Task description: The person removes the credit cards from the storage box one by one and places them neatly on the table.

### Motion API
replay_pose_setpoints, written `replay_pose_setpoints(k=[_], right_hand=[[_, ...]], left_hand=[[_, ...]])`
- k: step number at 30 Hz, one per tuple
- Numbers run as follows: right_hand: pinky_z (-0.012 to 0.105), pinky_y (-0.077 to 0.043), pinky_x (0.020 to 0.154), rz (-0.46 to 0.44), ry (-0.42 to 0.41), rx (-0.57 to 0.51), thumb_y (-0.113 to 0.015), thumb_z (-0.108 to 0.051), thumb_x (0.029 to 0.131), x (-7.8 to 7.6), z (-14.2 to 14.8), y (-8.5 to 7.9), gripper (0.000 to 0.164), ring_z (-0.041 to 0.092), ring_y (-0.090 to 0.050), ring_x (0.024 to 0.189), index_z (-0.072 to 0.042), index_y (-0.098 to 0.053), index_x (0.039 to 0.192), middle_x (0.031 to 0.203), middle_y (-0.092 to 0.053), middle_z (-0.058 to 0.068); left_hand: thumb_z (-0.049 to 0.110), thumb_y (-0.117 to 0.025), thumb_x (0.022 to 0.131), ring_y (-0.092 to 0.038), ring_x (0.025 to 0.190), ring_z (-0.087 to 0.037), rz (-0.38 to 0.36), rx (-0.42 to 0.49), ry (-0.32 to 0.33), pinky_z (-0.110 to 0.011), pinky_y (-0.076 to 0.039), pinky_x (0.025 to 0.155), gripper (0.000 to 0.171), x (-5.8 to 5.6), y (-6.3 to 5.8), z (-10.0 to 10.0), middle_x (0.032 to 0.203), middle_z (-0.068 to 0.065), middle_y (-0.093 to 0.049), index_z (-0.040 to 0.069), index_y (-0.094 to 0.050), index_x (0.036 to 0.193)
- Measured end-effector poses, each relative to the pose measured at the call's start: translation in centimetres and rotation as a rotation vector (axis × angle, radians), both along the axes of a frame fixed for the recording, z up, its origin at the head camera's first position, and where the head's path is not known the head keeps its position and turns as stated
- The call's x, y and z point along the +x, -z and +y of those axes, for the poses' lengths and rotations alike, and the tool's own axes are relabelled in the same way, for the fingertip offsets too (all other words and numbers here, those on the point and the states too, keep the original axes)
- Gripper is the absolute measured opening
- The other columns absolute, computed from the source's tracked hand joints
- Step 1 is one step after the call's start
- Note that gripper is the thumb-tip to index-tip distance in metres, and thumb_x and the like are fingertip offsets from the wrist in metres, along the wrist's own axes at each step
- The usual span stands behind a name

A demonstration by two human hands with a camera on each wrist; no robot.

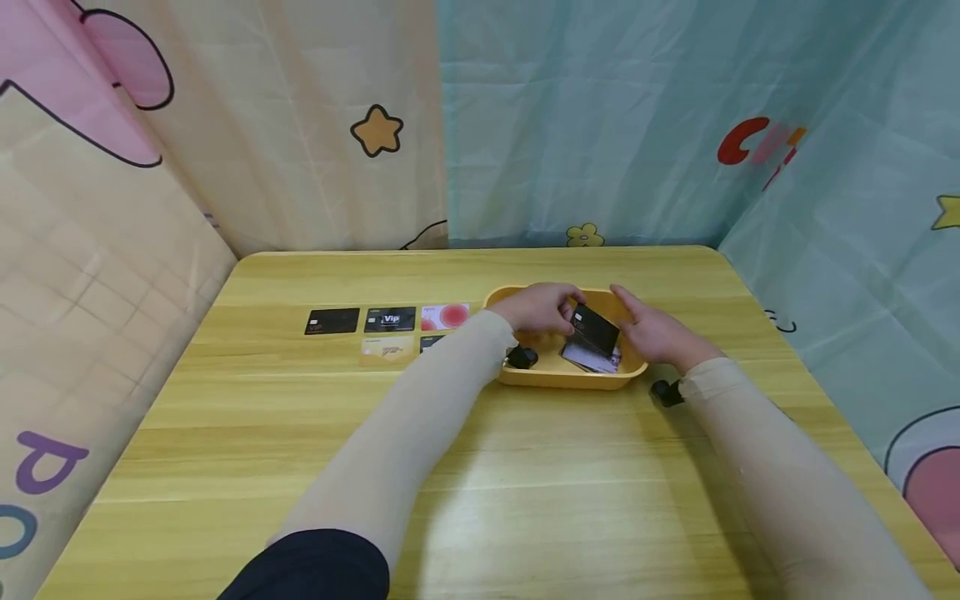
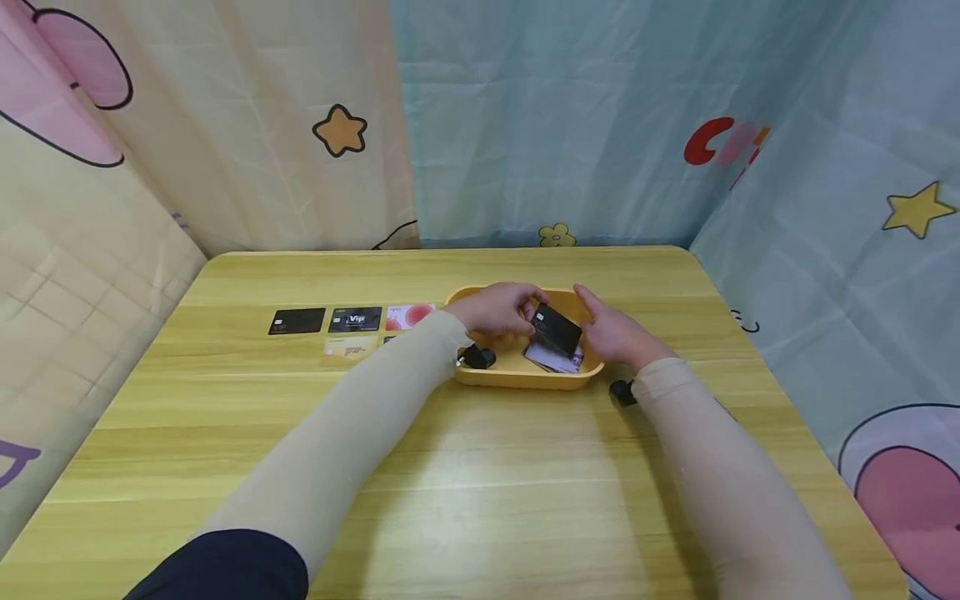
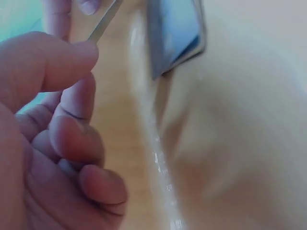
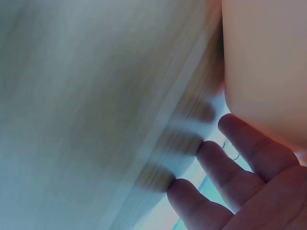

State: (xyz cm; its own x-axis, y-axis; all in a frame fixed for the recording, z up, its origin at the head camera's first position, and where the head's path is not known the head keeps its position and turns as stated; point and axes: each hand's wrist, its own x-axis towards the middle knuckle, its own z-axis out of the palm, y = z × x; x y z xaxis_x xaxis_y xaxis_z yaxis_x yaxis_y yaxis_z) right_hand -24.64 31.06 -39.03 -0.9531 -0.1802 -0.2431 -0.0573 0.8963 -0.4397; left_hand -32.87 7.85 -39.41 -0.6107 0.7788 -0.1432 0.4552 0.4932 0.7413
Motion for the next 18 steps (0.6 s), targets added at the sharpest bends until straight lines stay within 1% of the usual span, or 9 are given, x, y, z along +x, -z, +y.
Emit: replay_pose_setpoints(k=[3,9,10,12,15,18], right_hand=[[0.063,-0.043,0.108,-0.001,-0.007,0.002,-0.033,-0.016,0.111,-0.4,-0.2,0.2,0.066,0.054,-0.053,0.136,-0.009,-0.003,0.169,0.161,-0.033,0.039],[0.064,-0.040,0.112,-0.005,-0.013,0.011,-0.033,-0.018,0.110,-1.1,-0.1,0.3,0.067,0.054,-0.047,0.141,-0.008,-0.003,0.169,0.164,-0.028,0.038],[0.064,-0.039,0.114,-0.007,-0.016,0.017,-0.033,-0.018,0.110,-1.2,0.0,0.3,0.068,0.055,-0.045,0.143,-0.008,-0.003,0.169,0.164,-0.027,0.037],[0.064,-0.039,0.114,-0.012,-0.020,0.021,-0.034,-0.018,0.110,-1.4,0.1,0.3,0.067,0.054,-0.046,0.142,-0.007,-0.003,0.169,0.165,-0.026,0.037],[0.066,-0.032,0.121,-0.020,-0.026,0.029,-0.034,-0.018,0.110,-1.7,0.3,0.2,0.067,0.055,-0.040,0.146,-0.007,-0.003,0.169,0.167,-0.022,0.036],[0.066,-0.025,0.123,-0.028,-0.022,0.034,-0.035,-0.018,0.111,-2.0,0.5,0.1,0.068,0.056,-0.034,0.149,-0.008,-0.003,0.169,0.167,-0.021,0.036]], left_hand=[[0.013,-0.076,0.094,-0.058,0.081,-0.015,0.047,-0.005,-0.020,-0.025,-0.046,0.072,0.057,-0.4,-0.8,-0.8,0.096,-0.002,-0.064,0.009,-0.053,0.146],[0.018,-0.075,0.096,-0.058,0.089,-0.016,0.086,-0.012,-0.067,-0.028,-0.045,0.086,0.057,-0.8,-3.3,-2.8,0.097,0.000,-0.064,0.010,-0.052,0.148],[0.019,-0.075,0.096,-0.058,0.089,-0.016,0.095,-0.013,-0.075,-0.029,-0.045,0.087,0.056,-0.8,-3.7,-3.3,0.097,0.000,-0.063,0.011,-0.052,0.147],[0.019,-0.074,0.096,-0.058,0.088,-0.015,0.112,-0.006,-0.092,-0.029,-0.045,0.086,0.055,-0.9,-4.4,-4.3,0.097,0.000,-0.063,0.012,-0.053,0.146],[0.018,-0.073,0.096,-0.057,0.085,-0.017,0.119,0.022,-0.118,-0.031,-0.046,0.083,0.054,-0.9,-5.5,-6.2,0.096,-0.001,-0.063,0.012,-0.053,0.146],[0.018,-0.073,0.096,-0.057,0.085,-0.019,0.121,0.044,-0.149,-0.032,-0.047,0.082,0.054,-0.8,-6.6,-8.5,0.098,-0.002,-0.064,0.012,-0.053,0.146]])
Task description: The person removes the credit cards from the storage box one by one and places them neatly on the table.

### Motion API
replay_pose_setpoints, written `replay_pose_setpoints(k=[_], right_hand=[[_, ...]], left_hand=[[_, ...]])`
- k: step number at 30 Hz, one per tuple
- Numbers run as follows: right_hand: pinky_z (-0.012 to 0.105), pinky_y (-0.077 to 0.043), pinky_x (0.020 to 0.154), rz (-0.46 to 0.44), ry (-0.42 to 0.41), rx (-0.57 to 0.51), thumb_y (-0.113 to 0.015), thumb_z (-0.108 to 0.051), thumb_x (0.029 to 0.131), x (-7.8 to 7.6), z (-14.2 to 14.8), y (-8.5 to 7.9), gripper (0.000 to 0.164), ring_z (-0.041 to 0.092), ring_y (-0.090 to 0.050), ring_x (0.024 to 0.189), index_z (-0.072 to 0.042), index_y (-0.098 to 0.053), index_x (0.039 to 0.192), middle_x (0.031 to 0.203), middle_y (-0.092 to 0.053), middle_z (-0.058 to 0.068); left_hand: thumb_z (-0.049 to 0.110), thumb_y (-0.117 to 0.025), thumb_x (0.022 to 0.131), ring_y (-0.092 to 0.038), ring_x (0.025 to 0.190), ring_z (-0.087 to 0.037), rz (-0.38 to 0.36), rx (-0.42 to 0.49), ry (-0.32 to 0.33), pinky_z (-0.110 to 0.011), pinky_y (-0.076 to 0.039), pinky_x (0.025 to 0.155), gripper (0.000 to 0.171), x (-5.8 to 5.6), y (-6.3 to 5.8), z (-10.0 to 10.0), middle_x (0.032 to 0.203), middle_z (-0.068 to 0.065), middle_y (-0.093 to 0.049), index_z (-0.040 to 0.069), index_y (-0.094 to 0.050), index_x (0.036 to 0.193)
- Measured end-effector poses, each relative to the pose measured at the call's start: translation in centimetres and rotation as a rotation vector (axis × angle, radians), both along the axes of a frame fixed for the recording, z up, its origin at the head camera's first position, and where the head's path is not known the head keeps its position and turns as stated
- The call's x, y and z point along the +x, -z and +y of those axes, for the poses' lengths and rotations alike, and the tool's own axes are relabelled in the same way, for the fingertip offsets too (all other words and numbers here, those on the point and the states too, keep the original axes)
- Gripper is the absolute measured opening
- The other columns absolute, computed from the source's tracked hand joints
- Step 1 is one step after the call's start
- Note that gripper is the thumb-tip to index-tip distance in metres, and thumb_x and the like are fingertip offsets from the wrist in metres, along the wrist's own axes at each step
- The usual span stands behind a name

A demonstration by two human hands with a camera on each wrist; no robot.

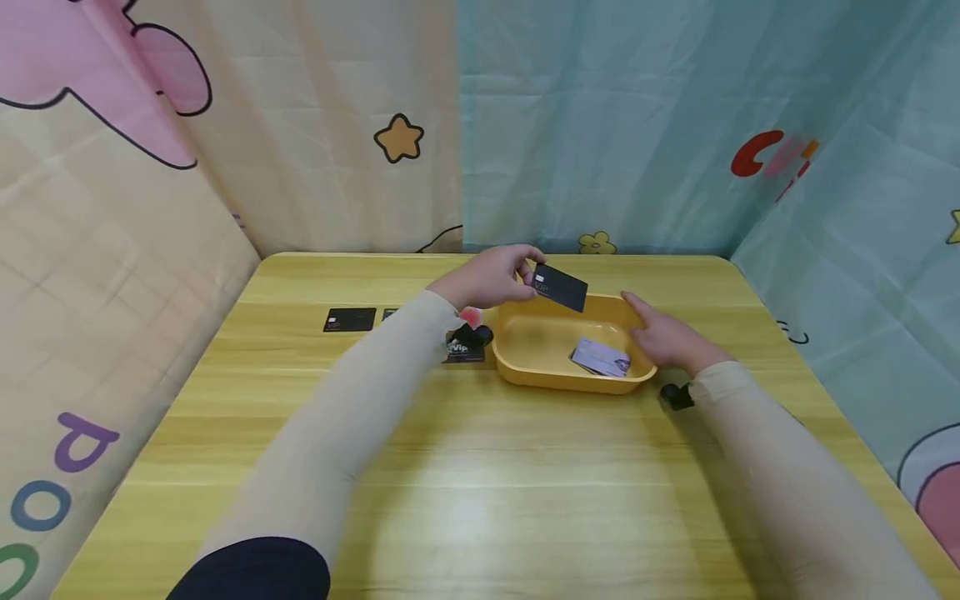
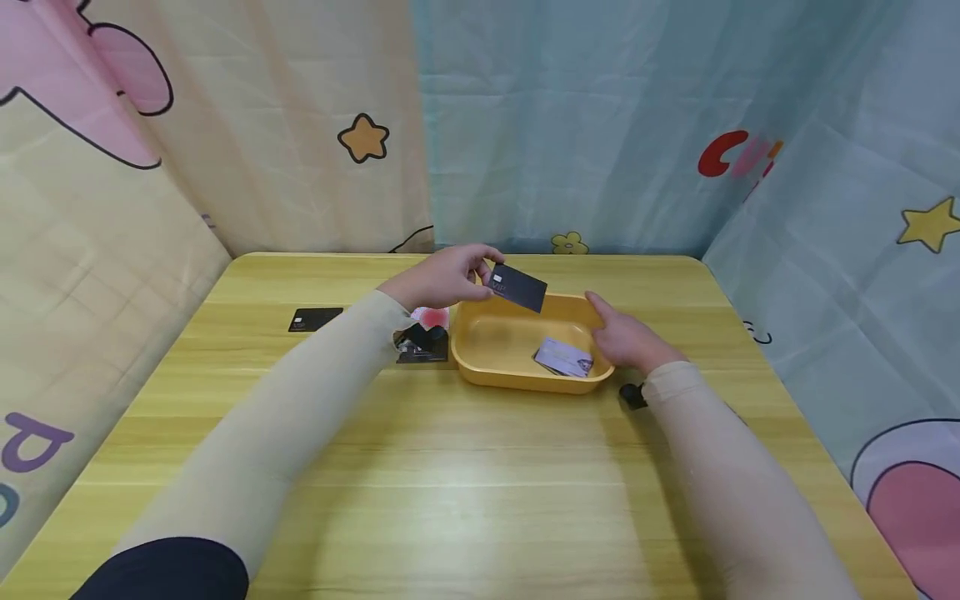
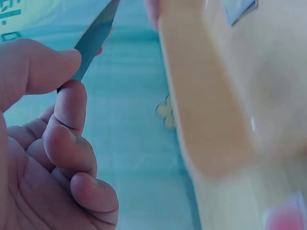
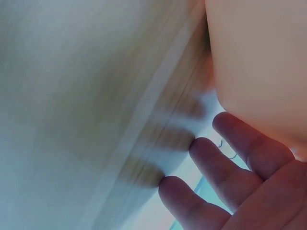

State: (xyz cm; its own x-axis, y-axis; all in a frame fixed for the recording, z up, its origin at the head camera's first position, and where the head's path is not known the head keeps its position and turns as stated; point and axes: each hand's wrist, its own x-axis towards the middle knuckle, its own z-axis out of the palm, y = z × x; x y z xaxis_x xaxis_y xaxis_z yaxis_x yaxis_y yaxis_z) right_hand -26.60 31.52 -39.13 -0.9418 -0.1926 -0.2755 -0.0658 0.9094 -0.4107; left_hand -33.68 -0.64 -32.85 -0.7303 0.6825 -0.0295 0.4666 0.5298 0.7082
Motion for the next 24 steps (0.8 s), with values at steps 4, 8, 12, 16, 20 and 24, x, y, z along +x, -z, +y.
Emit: replay_pose_setpoints(k=[4,8,12,16,20,24], right_hand=[[0.067,-0.025,0.122,-0.007,0.001,0.003,-0.036,-0.017,0.110,0.0,0.2,0.1,0.068,0.058,-0.035,0.148,-0.008,-0.003,0.169,0.165,-0.024,0.038],[0.068,-0.025,0.122,-0.008,-0.007,0.008,-0.036,-0.017,0.110,-0.1,0.3,0.2,0.068,0.058,-0.034,0.148,-0.007,-0.003,0.169,0.166,-0.023,0.038],[0.068,-0.025,0.122,-0.012,-0.010,0.019,-0.036,-0.018,0.111,-0.2,0.5,0.2,0.068,0.058,-0.033,0.148,-0.008,-0.003,0.169,0.166,-0.023,0.038],[0.069,-0.025,0.121,-0.014,-0.013,0.026,-0.037,-0.020,0.111,-0.4,0.6,0.1,0.069,0.060,-0.033,0.147,-0.008,-0.002,0.169,0.164,-0.025,0.039],[0.070,-0.023,0.122,-0.024,-0.006,0.021,-0.037,-0.021,0.111,-0.6,0.6,0.0,0.070,0.060,-0.030,0.148,-0.010,-0.001,0.170,0.164,-0.024,0.039],[0.070,-0.021,0.122,-0.035,-0.003,0.008,-0.037,-0.022,0.111,-0.9,0.4,-0.1,0.070,0.061,-0.028,0.149,-0.011,-0.001,0.170,0.165,-0.022,0.038]], left_hand=[[0.019,-0.072,0.097,-0.057,0.084,-0.022,0.012,0.002,-0.043,-0.035,-0.048,0.082,0.052,0.4,-0.7,-3.8,0.103,-0.003,-0.064,0.015,-0.054,0.145],[0.021,-0.073,0.097,-0.057,0.084,-0.025,0.002,0.000,-0.109,-0.037,-0.049,0.081,0.052,0.6,0.0,-8.2,0.105,-0.004,-0.064,0.018,-0.054,0.146],[0.023,-0.074,0.097,-0.058,0.087,-0.025,-0.032,-0.003,-0.188,-0.036,-0.050,0.076,0.056,1.0,1.3,-12.6,0.108,-0.006,-0.063,0.023,-0.053,0.149],[0.024,-0.074,0.098,-0.055,0.085,-0.026,-0.071,0.005,-0.248,-0.033,-0.046,0.065,0.057,1.6,2.5,-16.7,0.111,-0.008,-0.062,0.023,-0.052,0.151],[0.023,-0.073,0.100,-0.054,0.087,-0.024,-0.111,0.020,-0.279,-0.032,-0.046,0.067,0.058,2.4,3.6,-20.4,0.110,-0.010,-0.062,0.019,-0.051,0.153],[0.020,-0.070,0.102,-0.055,0.091,-0.022,-0.135,0.015,-0.307,-0.031,-0.047,0.074,0.057,3.3,4.8,-23.7,0.110,-0.010,-0.061,0.015,-0.048,0.154]])
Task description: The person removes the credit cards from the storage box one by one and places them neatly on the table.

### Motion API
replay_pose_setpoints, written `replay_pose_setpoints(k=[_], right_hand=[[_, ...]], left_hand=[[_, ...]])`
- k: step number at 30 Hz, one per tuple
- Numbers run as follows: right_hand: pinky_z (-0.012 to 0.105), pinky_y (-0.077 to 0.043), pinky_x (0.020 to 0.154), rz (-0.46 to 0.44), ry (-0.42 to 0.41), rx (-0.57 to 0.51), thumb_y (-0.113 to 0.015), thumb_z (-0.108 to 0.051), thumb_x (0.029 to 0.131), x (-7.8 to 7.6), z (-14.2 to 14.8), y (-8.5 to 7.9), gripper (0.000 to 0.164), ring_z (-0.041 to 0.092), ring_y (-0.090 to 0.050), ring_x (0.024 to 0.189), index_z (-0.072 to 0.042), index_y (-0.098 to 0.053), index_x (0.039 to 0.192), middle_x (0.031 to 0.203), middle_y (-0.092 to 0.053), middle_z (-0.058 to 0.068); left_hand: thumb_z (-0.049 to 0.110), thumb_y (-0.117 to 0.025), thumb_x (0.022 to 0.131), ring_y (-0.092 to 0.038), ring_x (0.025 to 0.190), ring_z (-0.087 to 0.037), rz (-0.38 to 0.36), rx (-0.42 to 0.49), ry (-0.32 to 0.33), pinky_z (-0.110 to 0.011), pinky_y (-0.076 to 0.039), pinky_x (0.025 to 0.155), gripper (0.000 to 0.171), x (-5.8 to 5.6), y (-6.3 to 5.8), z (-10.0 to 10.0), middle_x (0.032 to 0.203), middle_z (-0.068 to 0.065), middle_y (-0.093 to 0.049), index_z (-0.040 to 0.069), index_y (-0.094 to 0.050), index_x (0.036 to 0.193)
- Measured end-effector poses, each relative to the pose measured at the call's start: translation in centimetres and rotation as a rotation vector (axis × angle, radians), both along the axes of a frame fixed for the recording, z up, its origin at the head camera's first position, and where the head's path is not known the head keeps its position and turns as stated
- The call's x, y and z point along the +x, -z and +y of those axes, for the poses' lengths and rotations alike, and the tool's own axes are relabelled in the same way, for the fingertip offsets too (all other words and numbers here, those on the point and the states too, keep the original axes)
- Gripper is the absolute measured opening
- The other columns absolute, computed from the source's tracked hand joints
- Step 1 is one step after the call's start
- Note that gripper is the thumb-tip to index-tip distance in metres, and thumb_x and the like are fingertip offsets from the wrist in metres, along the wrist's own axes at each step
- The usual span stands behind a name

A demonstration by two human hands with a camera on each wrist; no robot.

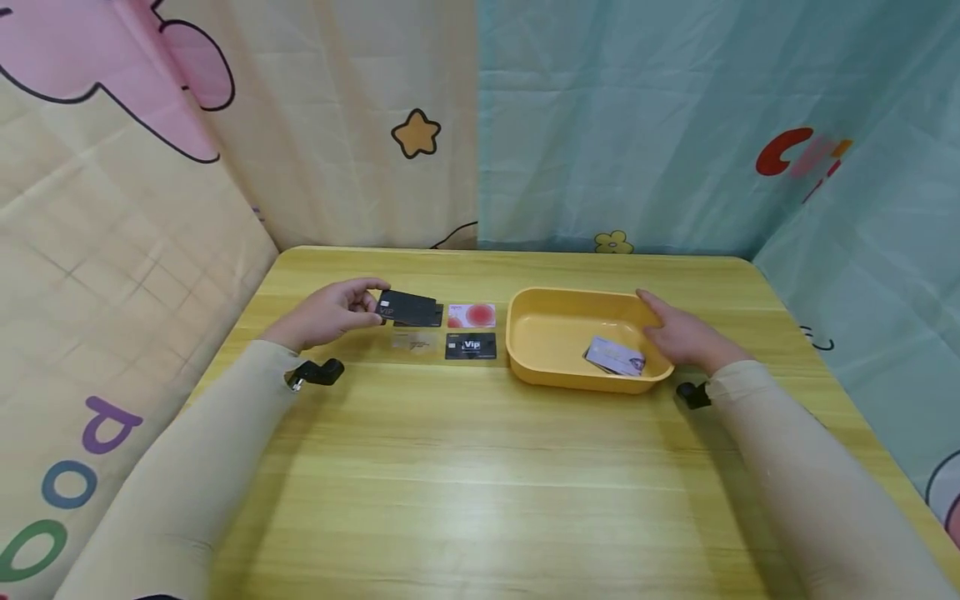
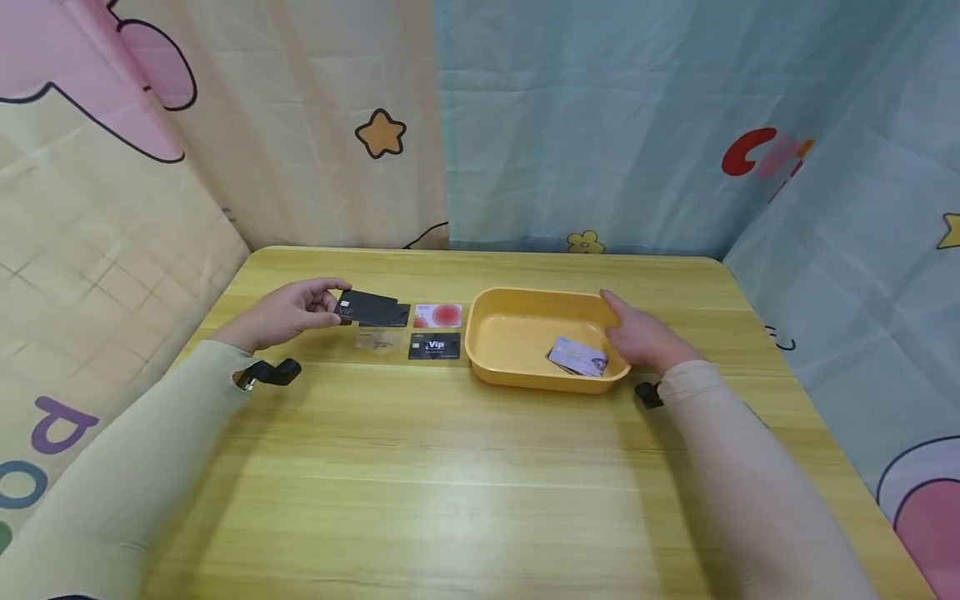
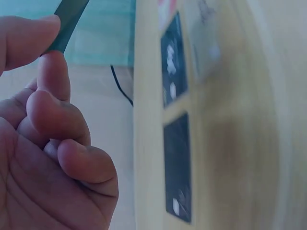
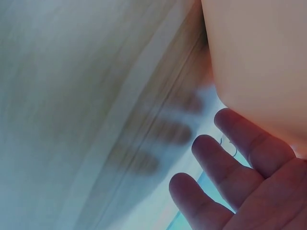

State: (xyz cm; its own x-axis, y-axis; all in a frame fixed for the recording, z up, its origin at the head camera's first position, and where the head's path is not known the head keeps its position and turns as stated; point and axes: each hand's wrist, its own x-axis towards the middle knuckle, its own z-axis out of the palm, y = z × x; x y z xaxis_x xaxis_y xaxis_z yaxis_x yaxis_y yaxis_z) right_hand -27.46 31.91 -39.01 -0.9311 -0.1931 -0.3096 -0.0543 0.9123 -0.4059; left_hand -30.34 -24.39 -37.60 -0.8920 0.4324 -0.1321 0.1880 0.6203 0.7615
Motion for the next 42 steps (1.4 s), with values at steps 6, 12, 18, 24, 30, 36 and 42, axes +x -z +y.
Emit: replay_pose_setpoints(k=[6,12,18,24,30,36,42], right_hand=[[0.070,-0.022,0.122,0.003,-0.007,0.013,-0.038,-0.022,0.111,-0.1,0.1,-0.1,0.070,0.061,-0.028,0.149,-0.012,-0.001,0.170,0.166,-0.021,0.038],[0.070,-0.023,0.121,0.002,-0.016,0.020,-0.039,-0.021,0.111,-0.2,0.2,0.0,0.071,0.060,-0.030,0.149,-0.011,-0.001,0.170,0.165,-0.022,0.039],[0.070,-0.023,0.122,-0.006,-0.010,0.009,-0.040,-0.022,0.111,-0.2,0.2,0.0,0.072,0.060,-0.029,0.150,-0.011,0.000,0.170,0.166,-0.021,0.038],[0.070,-0.022,0.122,-0.014,-0.006,0.006,-0.040,-0.023,0.111,-0.2,0.1,0.0,0.072,0.060,-0.028,0.150,-0.013,0.001,0.170,0.167,-0.020,0.038],[0.071,-0.022,0.122,-0.012,0.006,0.003,-0.041,-0.024,0.112,-0.2,0.2,0.2,0.073,0.060,-0.028,0.150,-0.015,0.002,0.170,0.167,-0.020,0.037],[0.071,-0.021,0.122,-0.014,0.011,0.000,-0.041,-0.025,0.112,-0.3,0.3,0.3,0.074,0.060,-0.028,0.150,-0.015,0.003,0.170,0.167,-0.020,0.037],[0.071,-0.021,0.122,-0.025,0.017,-0.005,-0.042,-0.025,0.112,-0.2,0.2,0.2,0.074,0.060,-0.027,0.150,-0.016,0.003,0.170,0.167,-0.019,0.037]], left_hand=[[0.018,-0.069,0.102,-0.057,0.095,-0.021,-0.008,-0.029,-0.033,-0.028,-0.048,0.082,0.057,0.8,1.3,-3.5,0.110,-0.010,-0.061,0.012,-0.048,0.155],[0.019,-0.072,0.100,-0.058,0.093,-0.019,-0.025,-0.115,-0.045,-0.028,-0.048,0.079,0.059,1.1,2.5,-6.0,0.109,-0.011,-0.063,0.009,-0.049,0.153],[0.016,-0.070,0.101,-0.057,0.088,-0.016,-0.072,-0.107,-0.042,-0.028,-0.049,0.074,0.061,1.1,3.4,-7.4,0.107,-0.011,-0.062,0.003,-0.045,0.155],[0.019,-0.071,0.100,-0.055,0.086,-0.017,-0.087,-0.141,-0.037,-0.028,-0.047,0.074,0.063,1.2,3.6,-7.9,0.105,-0.010,-0.063,0.002,-0.046,0.155],[0.024,-0.074,0.098,-0.054,0.084,-0.019,-0.080,-0.213,-0.039,-0.029,-0.044,0.072,0.062,0.9,3.8,-7.9,0.103,-0.009,-0.063,0.008,-0.050,0.152],[0.021,-0.075,0.097,-0.053,0.080,-0.019,-0.096,-0.239,-0.021,-0.029,-0.042,0.068,0.060,0.6,3.7,-7.7,0.097,-0.007,-0.062,0.006,-0.052,0.151],[0.018,-0.074,0.096,-0.053,0.077,-0.017,-0.097,-0.258,-0.011,-0.029,-0.042,0.067,0.059,0.6,3.9,-7.5,0.091,-0.005,-0.062,0.003,-0.053,0.149]])
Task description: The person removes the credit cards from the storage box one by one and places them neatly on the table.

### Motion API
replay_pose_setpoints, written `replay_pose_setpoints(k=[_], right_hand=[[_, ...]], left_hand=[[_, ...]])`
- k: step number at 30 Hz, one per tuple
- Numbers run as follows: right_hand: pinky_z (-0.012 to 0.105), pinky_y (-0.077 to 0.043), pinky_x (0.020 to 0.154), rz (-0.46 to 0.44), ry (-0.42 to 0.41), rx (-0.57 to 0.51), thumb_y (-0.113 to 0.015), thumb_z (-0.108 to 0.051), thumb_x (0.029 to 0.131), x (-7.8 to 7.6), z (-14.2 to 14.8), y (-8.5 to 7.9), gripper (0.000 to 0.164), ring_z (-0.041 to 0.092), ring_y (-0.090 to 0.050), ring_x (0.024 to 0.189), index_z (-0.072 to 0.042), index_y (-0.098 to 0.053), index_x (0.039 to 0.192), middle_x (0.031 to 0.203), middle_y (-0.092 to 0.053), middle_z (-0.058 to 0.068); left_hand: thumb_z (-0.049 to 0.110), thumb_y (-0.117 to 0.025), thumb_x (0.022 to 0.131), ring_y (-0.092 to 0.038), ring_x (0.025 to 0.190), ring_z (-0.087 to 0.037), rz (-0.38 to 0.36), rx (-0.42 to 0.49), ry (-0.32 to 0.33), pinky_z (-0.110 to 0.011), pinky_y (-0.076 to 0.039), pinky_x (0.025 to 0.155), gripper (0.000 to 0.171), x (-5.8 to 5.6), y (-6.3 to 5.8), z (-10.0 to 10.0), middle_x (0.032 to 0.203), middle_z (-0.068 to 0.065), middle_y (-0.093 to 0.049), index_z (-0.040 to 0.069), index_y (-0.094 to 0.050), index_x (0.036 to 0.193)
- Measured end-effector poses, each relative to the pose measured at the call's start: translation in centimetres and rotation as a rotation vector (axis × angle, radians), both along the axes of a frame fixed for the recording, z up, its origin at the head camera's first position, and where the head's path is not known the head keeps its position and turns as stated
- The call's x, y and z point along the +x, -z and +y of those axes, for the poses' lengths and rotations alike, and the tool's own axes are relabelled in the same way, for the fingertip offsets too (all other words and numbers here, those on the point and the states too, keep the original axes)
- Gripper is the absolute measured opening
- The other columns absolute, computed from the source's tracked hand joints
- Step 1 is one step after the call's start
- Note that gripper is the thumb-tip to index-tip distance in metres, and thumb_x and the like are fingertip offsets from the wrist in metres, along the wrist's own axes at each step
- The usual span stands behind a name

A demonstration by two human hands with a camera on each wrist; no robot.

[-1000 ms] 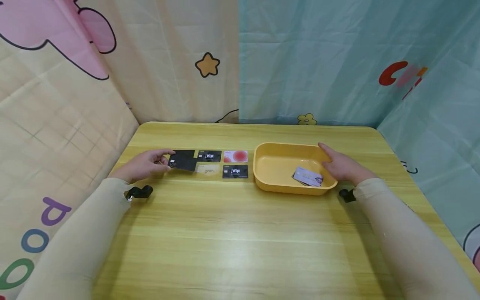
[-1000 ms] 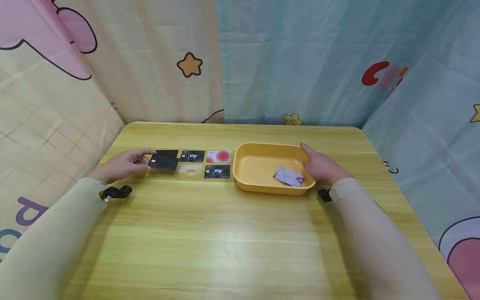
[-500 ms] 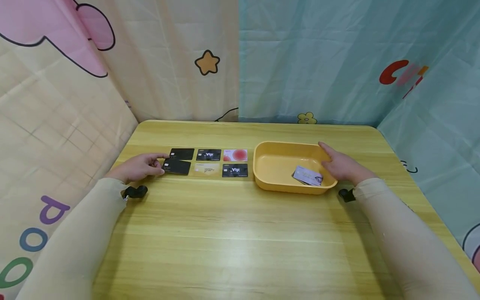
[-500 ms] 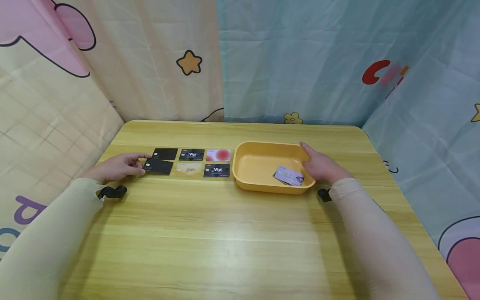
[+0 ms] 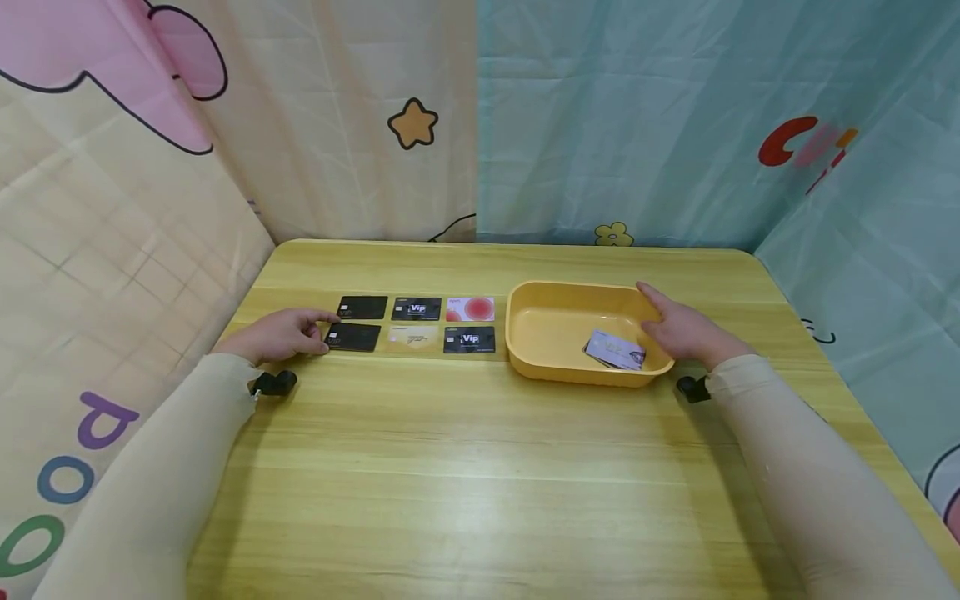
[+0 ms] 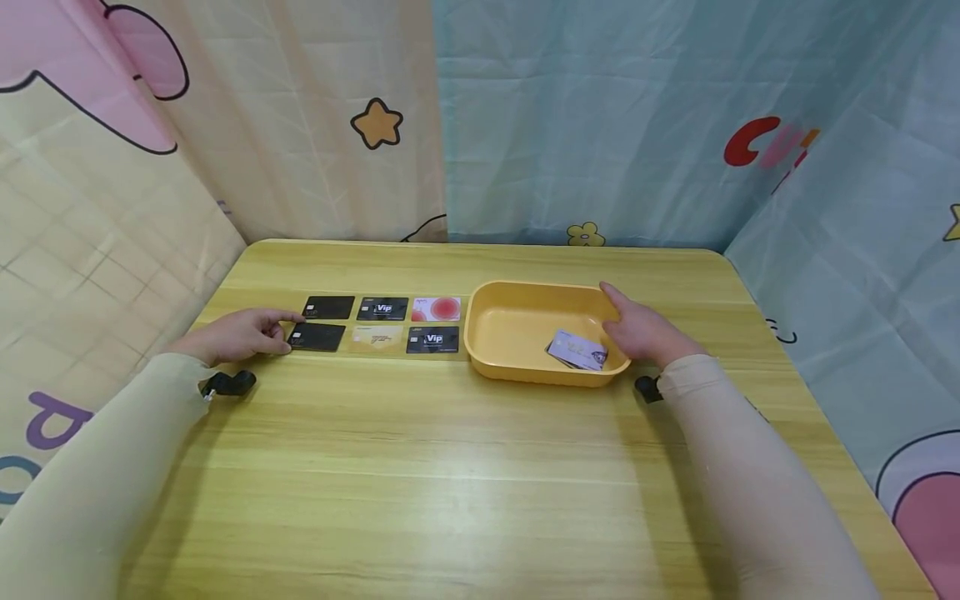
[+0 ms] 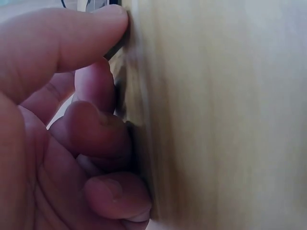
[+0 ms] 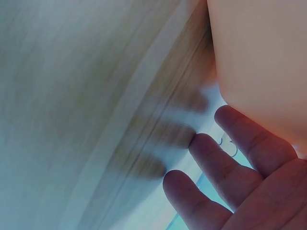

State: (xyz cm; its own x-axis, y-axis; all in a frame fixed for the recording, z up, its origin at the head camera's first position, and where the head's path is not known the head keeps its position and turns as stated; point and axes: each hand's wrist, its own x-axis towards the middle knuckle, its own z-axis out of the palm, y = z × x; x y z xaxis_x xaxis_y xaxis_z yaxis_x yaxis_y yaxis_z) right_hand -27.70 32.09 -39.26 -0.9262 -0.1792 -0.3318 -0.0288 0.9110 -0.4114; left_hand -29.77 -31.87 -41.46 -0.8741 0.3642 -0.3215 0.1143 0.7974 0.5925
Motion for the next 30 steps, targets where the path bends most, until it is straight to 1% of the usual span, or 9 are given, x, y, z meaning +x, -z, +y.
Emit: replay_pose_setpoints(k=[5,12,19,24,30], right_hand=[[0.071,-0.022,0.122,0.003,-0.004,-0.006,-0.042,-0.025,0.111,0.08,-0.04,-0.16,0.074,0.059,-0.028,0.150,-0.015,0.002,0.170,0.167,-0.020,0.037],[0.071,-0.020,0.122,0.007,-0.007,-0.014,-0.041,-0.025,0.111,0.24,-0.11,-0.21,0.074,0.060,-0.026,0.151,-0.015,0.003,0.170,0.167,-0.019,0.037],[0.070,-0.021,0.122,0.010,-0.009,-0.013,-0.041,-0.025,0.111,0.23,-0.01,0.00,0.074,0.059,-0.027,0.151,-0.014,0.002,0.170,0.168,-0.019,0.037],[0.070,-0.022,0.122,0.010,-0.010,-0.014,-0.041,-0.025,0.111,0.31,-0.05,-0.11,0.074,0.059,-0.028,0.150,-0.013,0.002,0.170,0.167,-0.020,0.037],[0.070,-0.022,0.122,0.013,-0.009,-0.011,-0.042,-0.025,0.111,0.27,-0.10,-0.12,0.074,0.059,-0.028,0.150,-0.014,0.002,0.170,0.167,-0.020,0.036]], left_hand=[[0.016,-0.073,0.096,-0.053,0.076,-0.017,0.006,-0.013,0.001,-0.029,-0.042,0.064,0.058,0.16,-0.03,0.15,0.092,-0.005,-0.061,0.002,-0.053,0.149],[0.017,-0.071,0.098,-0.053,0.079,-0.019,-0.019,-0.017,-0.015,-0.030,-0.042,0.065,0.057,0.60,-0.45,0.55,0.094,-0.006,-0.060,0.004,-0.051,0.149],[0.019,-0.071,0.099,-0.053,0.080,-0.020,-0.026,-0.028,-0.023,-0.031,-0.042,0.068,0.057,0.42,-0.31,0.52,0.094,-0.005,-0.060,0.003,-0.050,0.150],[0.020,-0.071,0.099,-0.053,0.080,-0.020,-0.033,-0.026,-0.031,-0.032,-0.042,0.067,0.057,0.32,-0.22,0.49,0.095,-0.006,-0.060,0.004,-0.051,0.150],[0.020,-0.072,0.099,-0.053,0.080,-0.019,-0.020,-0.013,-0.020,-0.031,-0.042,0.068,0.058,0.15,0.00,0.24,0.093,-0.005,-0.059,0.000,-0.051,0.149]])
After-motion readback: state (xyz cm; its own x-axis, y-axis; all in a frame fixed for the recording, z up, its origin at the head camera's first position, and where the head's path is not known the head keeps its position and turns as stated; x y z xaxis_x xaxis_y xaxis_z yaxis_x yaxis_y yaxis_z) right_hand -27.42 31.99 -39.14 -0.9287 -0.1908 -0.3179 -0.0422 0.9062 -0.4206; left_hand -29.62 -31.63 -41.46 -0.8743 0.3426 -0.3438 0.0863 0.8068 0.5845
